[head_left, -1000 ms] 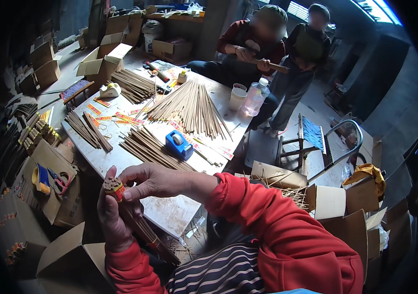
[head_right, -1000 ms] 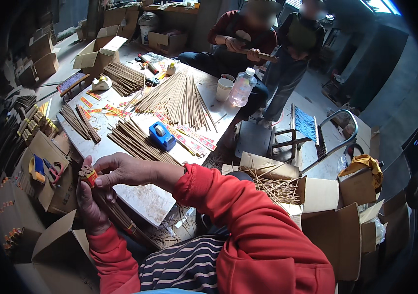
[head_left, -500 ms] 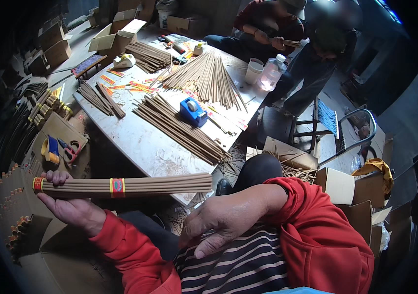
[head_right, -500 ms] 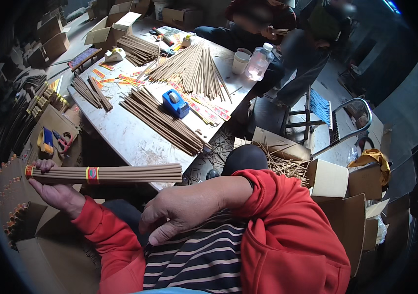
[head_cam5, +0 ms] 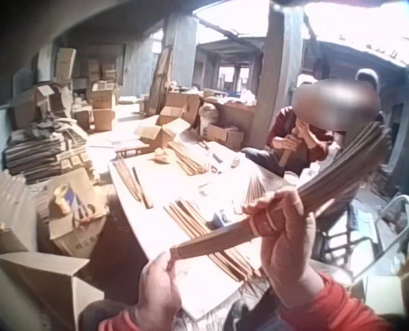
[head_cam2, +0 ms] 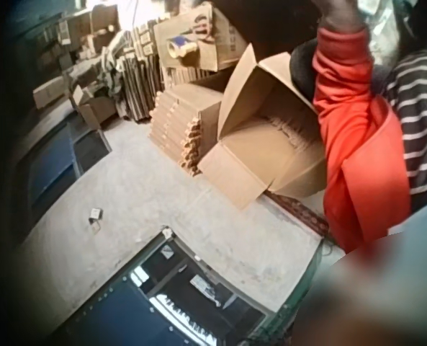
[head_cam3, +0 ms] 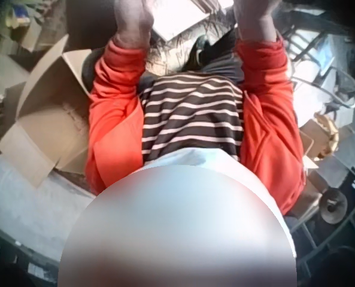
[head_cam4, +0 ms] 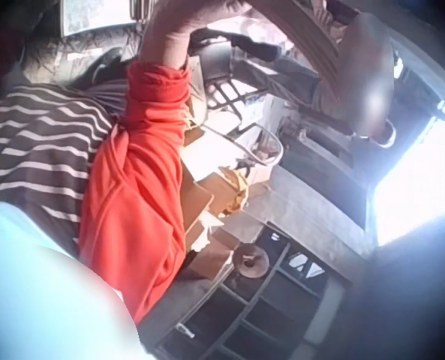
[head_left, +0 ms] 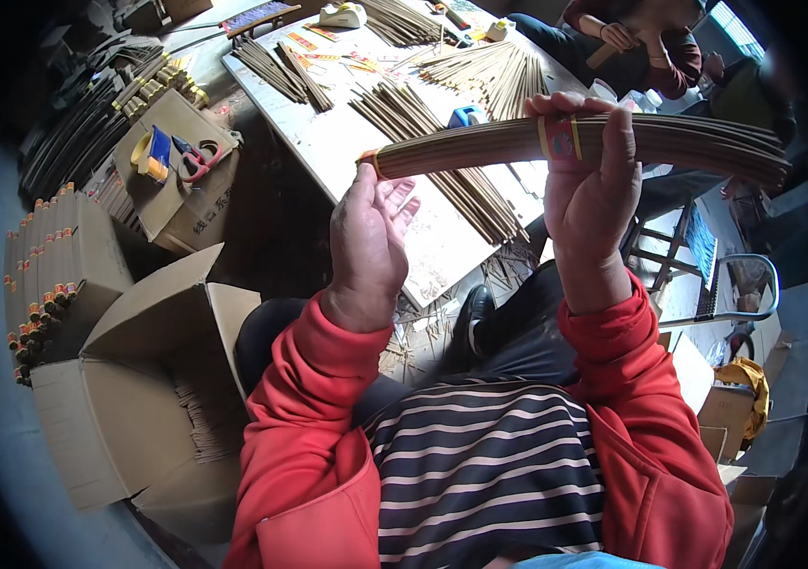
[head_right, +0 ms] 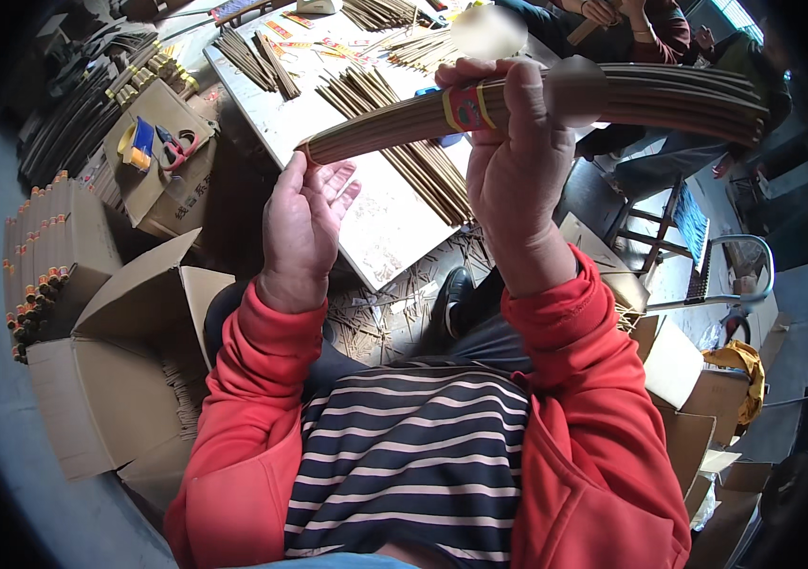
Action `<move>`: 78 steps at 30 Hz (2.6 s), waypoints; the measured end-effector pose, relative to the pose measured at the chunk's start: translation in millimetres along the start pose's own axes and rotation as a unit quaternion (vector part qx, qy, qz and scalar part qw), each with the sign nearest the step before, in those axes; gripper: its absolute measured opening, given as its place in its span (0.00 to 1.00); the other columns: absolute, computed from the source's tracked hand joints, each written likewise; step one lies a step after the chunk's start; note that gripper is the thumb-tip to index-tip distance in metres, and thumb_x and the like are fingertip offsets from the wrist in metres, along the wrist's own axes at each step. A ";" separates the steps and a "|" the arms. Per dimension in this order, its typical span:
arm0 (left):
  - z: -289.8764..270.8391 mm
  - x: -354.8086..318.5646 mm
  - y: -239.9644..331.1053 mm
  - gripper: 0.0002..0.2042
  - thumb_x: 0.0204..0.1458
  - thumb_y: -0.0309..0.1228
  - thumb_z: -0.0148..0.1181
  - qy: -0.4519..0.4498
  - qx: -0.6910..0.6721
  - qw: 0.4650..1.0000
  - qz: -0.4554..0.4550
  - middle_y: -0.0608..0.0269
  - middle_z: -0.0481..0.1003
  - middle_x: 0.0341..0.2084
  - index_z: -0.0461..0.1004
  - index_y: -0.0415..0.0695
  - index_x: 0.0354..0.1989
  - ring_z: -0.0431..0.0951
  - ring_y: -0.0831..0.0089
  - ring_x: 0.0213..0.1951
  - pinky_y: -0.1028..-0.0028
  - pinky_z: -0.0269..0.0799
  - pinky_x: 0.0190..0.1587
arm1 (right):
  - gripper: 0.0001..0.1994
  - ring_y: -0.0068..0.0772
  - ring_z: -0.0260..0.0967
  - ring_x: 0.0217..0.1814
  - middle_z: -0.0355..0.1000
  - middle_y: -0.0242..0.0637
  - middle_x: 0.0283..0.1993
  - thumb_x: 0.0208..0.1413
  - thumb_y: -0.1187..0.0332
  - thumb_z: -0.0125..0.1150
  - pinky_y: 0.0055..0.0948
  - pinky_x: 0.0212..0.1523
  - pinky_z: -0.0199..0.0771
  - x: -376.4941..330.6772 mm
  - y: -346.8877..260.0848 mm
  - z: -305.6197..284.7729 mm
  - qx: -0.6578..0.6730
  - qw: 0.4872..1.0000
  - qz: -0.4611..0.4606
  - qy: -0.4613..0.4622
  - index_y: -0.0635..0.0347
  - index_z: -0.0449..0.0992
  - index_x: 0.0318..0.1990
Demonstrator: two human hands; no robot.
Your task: The person gathers thin wooden sticks, aligns them into a bundle, and wraps a small paper label around the top to secure them. The person repeats this process for multiple bundles.
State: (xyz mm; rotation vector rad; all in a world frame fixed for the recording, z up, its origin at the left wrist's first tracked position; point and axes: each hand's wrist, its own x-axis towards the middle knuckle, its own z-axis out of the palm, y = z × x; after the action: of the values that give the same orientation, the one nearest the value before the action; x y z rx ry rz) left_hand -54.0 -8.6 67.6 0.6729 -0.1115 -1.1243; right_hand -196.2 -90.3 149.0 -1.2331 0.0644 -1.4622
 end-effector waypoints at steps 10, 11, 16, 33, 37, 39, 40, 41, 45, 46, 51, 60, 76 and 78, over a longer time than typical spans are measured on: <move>-13.9 32.8 6.9 0.23 0.50 0.24 0.50 0.074 0.100 0.975 0.186 0.53 0.67 0.48 0.55 0.36 0.56 0.66 0.64 0.52 0.62 0.52 0.59 | 0.09 0.17 0.64 0.29 0.69 0.31 0.29 0.57 0.64 0.57 0.19 0.31 0.64 -27.4 57.8 -21.5 -0.247 0.955 0.143 -0.077 0.60 0.70 0.36; -14.3 32.1 7.9 0.23 0.50 0.24 0.50 0.070 0.105 0.977 0.172 0.53 0.67 0.48 0.55 0.36 0.56 0.66 0.64 0.52 0.62 0.52 0.59 | 0.09 0.15 0.62 0.28 0.69 0.31 0.30 0.56 0.64 0.58 0.17 0.29 0.62 -29.5 58.9 -21.9 -0.219 0.960 0.158 -0.072 0.61 0.70 0.36; -13.3 34.3 6.8 0.21 0.49 0.21 0.46 0.031 0.101 0.984 0.143 0.52 0.68 0.44 0.55 0.36 0.54 0.68 0.65 0.48 0.65 0.59 0.55 | 0.09 0.18 0.65 0.30 0.70 0.33 0.32 0.55 0.67 0.59 0.19 0.33 0.66 -20.0 54.7 -13.6 -0.175 0.967 0.167 -0.082 0.63 0.70 0.37; 35.2 -8.1 46.4 0.37 0.47 0.47 0.63 -0.284 0.290 0.870 0.280 0.53 0.67 0.47 0.55 0.33 0.57 0.67 0.68 0.51 0.68 0.62 0.55 | 0.10 0.18 0.64 0.24 0.66 0.29 0.24 0.50 0.67 0.62 0.20 0.25 0.65 -2.5 18.9 5.2 -0.098 0.886 0.371 -0.261 0.60 0.68 0.33; 63.2 -26.0 62.3 0.37 0.44 0.44 0.66 -0.328 0.216 0.902 0.180 0.53 0.72 0.37 0.55 0.39 0.58 0.75 0.64 0.39 0.63 0.70 0.47 | 0.13 0.18 0.62 0.21 0.64 0.27 0.21 0.49 0.64 0.65 0.18 0.22 0.63 -11.9 2.0 7.9 -0.034 0.788 0.506 -0.350 0.59 0.68 0.34; 68.1 -24.9 62.8 0.26 0.47 0.31 0.61 -0.315 0.139 0.927 0.146 0.57 0.71 0.28 0.59 0.41 0.54 0.75 0.68 0.28 0.66 0.74 0.36 | 0.14 0.18 0.63 0.21 0.65 0.27 0.22 0.47 0.63 0.67 0.18 0.22 0.63 -20.5 4.8 1.1 0.007 0.768 0.528 -0.363 0.59 0.69 0.34; 70.4 -25.7 57.0 0.20 0.48 0.25 0.58 -0.257 0.088 0.952 0.143 0.60 0.70 0.25 0.62 0.43 0.50 0.72 0.71 0.25 0.69 0.73 0.30 | 0.19 0.21 0.66 0.29 0.67 0.31 0.31 0.45 0.62 0.68 0.20 0.29 0.67 -22.9 7.0 -2.0 -0.019 0.770 0.515 -0.376 0.60 0.68 0.41; 70.7 -24.4 55.5 0.18 0.48 0.23 0.57 -0.234 0.075 0.957 0.154 0.61 0.70 0.24 0.63 0.44 0.48 0.72 0.71 0.24 0.70 0.72 0.29 | 0.24 0.22 0.66 0.35 0.66 0.33 0.36 0.44 0.61 0.69 0.22 0.34 0.68 -29.5 6.6 0.1 -0.028 0.801 0.477 -0.362 0.60 0.65 0.45; 74.5 -21.6 48.8 0.13 0.48 0.21 0.57 -0.164 0.070 0.963 0.201 0.62 0.69 0.21 0.66 0.44 0.41 0.71 0.72 0.22 0.71 0.70 0.27 | 0.33 0.26 0.65 0.41 0.66 0.35 0.41 0.38 0.56 0.73 0.25 0.43 0.67 -38.0 11.7 -13.4 -0.162 0.838 0.364 -0.373 0.62 0.63 0.49; 76.6 -18.2 49.3 0.12 0.48 0.22 0.57 -0.162 0.073 0.959 0.221 0.62 0.69 0.21 0.66 0.44 0.41 0.71 0.72 0.22 0.71 0.70 0.27 | 0.32 0.26 0.65 0.39 0.67 0.35 0.38 0.38 0.56 0.73 0.26 0.41 0.67 -33.2 7.2 -13.0 -0.193 0.822 0.388 -0.370 0.63 0.64 0.47; 78.3 -20.3 42.8 0.14 0.47 0.20 0.57 -0.153 0.113 0.958 0.216 0.61 0.70 0.21 0.65 0.44 0.42 0.71 0.71 0.23 0.69 0.71 0.28 | 0.09 0.15 0.62 0.21 0.65 0.26 0.21 0.44 0.72 0.64 0.19 0.23 0.64 -44.9 -0.9 -6.5 -0.179 0.812 0.482 -0.276 0.58 0.66 0.28; 70.9 0.3 56.6 0.16 0.47 0.18 0.54 -0.156 0.092 0.968 0.174 0.57 0.70 0.22 0.62 0.41 0.45 0.72 0.68 0.25 0.68 0.71 0.30 | 0.12 0.18 0.62 0.16 0.65 0.29 0.20 0.43 0.72 0.64 0.19 0.17 0.63 -56.2 -2.7 -15.5 -0.199 0.805 0.505 -0.241 0.63 0.70 0.35; 94.4 -11.6 48.3 0.11 0.48 0.22 0.57 -0.087 0.142 0.962 0.214 0.62 0.67 0.19 0.62 0.42 0.37 0.68 0.73 0.18 0.73 0.69 0.22 | 0.18 0.19 0.68 0.33 0.70 0.31 0.32 0.47 0.66 0.66 0.23 0.34 0.70 -46.0 6.1 -31.0 -0.270 0.812 0.362 -0.370 0.61 0.68 0.44; 98.5 -15.3 41.0 0.11 0.47 0.22 0.57 -0.086 0.131 0.966 0.207 0.61 0.67 0.19 0.62 0.41 0.37 0.68 0.73 0.18 0.73 0.69 0.22 | 0.18 0.22 0.66 0.26 0.67 0.31 0.24 0.46 0.64 0.66 0.25 0.29 0.68 -45.9 7.2 -22.5 -0.222 0.861 0.338 -0.309 0.64 0.67 0.38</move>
State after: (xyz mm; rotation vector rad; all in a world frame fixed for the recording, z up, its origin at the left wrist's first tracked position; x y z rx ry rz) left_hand -68.6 -28.3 172.6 0.7440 -0.5346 -0.7667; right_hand -216.7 -71.2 105.7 -1.7737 0.3763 -0.4024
